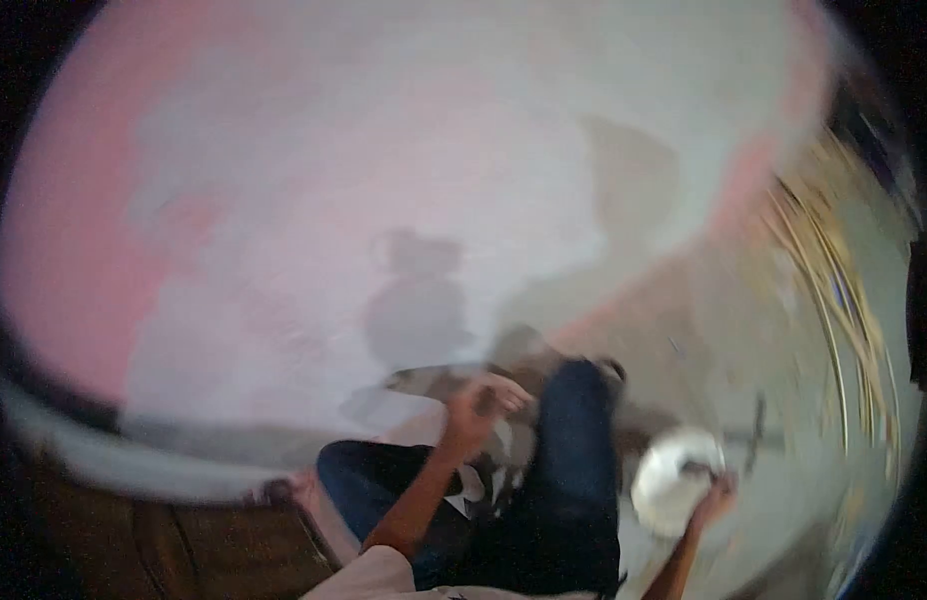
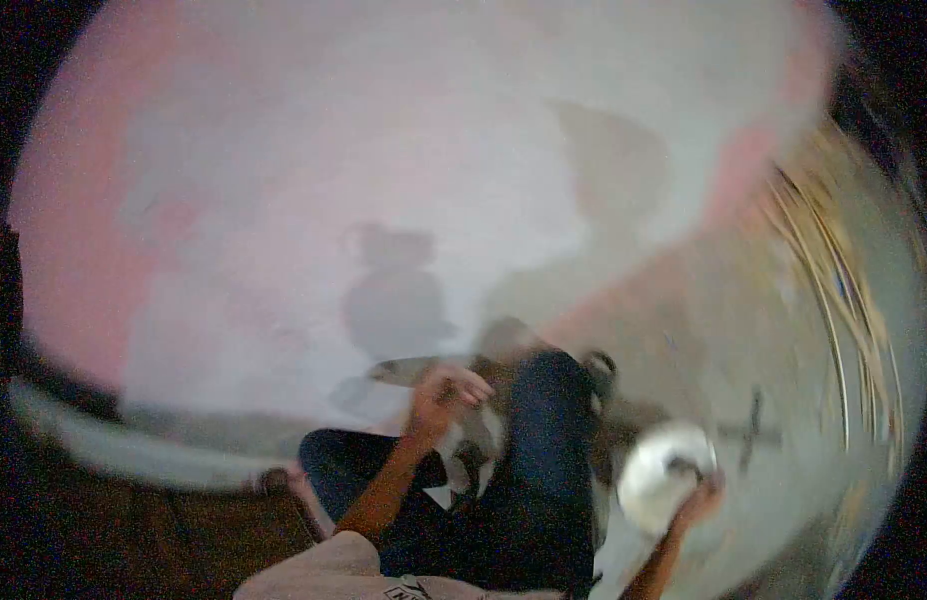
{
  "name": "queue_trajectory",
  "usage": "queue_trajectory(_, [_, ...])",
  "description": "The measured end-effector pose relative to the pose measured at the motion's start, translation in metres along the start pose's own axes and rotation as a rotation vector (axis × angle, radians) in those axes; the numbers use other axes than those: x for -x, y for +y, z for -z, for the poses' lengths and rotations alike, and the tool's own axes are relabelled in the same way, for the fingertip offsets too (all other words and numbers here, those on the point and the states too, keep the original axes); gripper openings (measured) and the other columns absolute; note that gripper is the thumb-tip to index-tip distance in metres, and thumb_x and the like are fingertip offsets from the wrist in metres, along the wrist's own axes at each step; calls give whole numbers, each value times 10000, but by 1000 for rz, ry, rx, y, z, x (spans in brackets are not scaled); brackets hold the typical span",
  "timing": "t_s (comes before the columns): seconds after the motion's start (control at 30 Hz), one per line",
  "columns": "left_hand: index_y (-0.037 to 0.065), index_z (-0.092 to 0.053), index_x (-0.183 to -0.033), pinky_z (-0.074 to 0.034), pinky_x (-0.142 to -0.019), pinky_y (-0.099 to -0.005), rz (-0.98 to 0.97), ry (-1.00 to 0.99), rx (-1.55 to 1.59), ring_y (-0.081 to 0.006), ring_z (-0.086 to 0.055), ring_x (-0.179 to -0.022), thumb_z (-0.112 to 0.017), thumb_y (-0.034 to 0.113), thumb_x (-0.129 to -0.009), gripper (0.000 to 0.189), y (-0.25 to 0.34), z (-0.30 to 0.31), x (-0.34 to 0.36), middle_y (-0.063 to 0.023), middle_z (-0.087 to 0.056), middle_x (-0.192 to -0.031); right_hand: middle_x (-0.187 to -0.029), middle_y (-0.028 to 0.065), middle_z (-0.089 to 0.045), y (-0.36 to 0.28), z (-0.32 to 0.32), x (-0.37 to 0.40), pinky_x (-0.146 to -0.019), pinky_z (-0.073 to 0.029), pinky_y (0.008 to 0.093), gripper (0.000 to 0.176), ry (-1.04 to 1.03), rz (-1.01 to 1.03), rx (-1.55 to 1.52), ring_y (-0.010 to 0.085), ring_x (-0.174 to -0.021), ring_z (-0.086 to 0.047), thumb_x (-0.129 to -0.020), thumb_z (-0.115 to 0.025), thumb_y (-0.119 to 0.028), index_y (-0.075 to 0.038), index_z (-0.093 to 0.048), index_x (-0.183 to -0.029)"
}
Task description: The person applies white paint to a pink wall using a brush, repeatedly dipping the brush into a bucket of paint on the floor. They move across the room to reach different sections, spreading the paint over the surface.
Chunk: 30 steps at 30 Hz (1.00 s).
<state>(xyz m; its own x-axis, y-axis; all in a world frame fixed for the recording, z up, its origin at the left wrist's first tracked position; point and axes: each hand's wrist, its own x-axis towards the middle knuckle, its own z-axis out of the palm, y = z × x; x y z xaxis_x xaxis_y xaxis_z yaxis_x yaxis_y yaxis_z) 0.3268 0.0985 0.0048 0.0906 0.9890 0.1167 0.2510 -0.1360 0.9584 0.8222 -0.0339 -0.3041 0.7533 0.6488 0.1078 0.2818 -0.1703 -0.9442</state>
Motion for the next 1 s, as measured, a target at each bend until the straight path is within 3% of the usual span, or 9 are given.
queue_trajectory(0.13, [36, -537, -960, -548, -854, -364, -128, 10, 334, -217, -708, -938, -575, 154, -1051, 154, -19, 36, 36, -84, -644, -918, -1272, 261, -642, -51, -12, -49, -971, -536, 424, 418, -149, -158, 265, 351, -1115, -650, -1064, -546, -233, 105, -583, -1307])
queue_trajectory(0.23, [19, -522, -957, -549, -840, -358, -88, 26, 340, -232, -726, -942, -561, 71, -1041, 106, -33, 48, 70, -73, -610, -874, -1185, 241, -642, 59, -11, -83, -714, -561, 646, 822, -143, 438, 561, 420, -890, -683, -975, -619, -424, -254, -163, -1638])
queue_trajectory(0.47, [0, -594, -1041, -553, -884, -433, -82, 11, 290, -297, -725, -1018, -607, 155, -1029, 155, -29, 62, 82, -124, -648, -925, -1031, 201, -702, -48, -55, -37, -516, -527, 485, 475, -143, 541, 1316, 353, -637, -658, -1036, -542, -398, -89, -541, -1397])
queue_trajectory(0.53, [-29, -689, -1066, -525, -929, -429, -431, -111, 372, -310, -690, -1055, -477, 293, -1087, 386, -57, 78, 72, -179, -704, -1103, -992, 198, -708, -86, -50, -15, -527, -524, 470, 412, -127, 566, 933, 343, -629, -658, -1036, -557, -393, -77, -604, -1296])
queue_trajectory(0.67, [-16, -665, -1241, -486, -1003, -432, -135, 23, 367, -272, -647, -1124, -379, 476, -1086, 589, -26, 78, 89, -192, -657, -1304, -831, 209, -707, -94, -42, -3, -580, -534, 453, 381, -171, 684, 659, 340, -663, -662, -1026, -591, -374, -13, -711, -1010])
queue_trajectory(0.7, [-28, -645, -1255, -493, -1001, -430, -87, 84, 377, -264, -646, -1126, -427, 455, -1077, 559, -21, 78, 87, -187, -650, -1310, -920, 209, -719, -97, -36, 0, -659, -549, 439, 403, -359, 320, 517, 356, -801, -683, -1026, -586, -366, 22, -693, -1055])
queue_trajectory(0.93, [52, -585, -1077, -508, -912, -400, -88, 340, 546, -228, -626, -976, -581, 71, -1001, 78, -9, 43, 65, -149, -630, -1255, -1002, 198, -719, -96, -16, 8, -790, -538, 509, 299, -323, 322, 292, 366, -921, -672, -979, -630, -276, 8, -707, -1028])
queue_trajectory(0.97, [59, -564, -1058, -506, -891, -399, -107, 333, 591, -228, -620, -956, -577, 61, -1003, 56, -5, 33, 58, -145, -624, -1238, -1173, 212, -678, 9, -28, 11, -888, -538, 393, 366, -222, -39, -109, 313, -1035, -674, -1073, -529, -248, 86, -632, -1182])
queue_trajectory(1.0, [66, -544, -1038, -504, -870, -398, -144, 366, 643, -228, -615, -936, -574, 51, -1005, 48, 2, 21, 48, -141, -618, -1222, -1205, 205, -661, 11, -13, 15, -945, -522, 412, 329, -416, 358, 465, 294, -1107, -647, -1053, -560, -159, 89, -566, -1268])
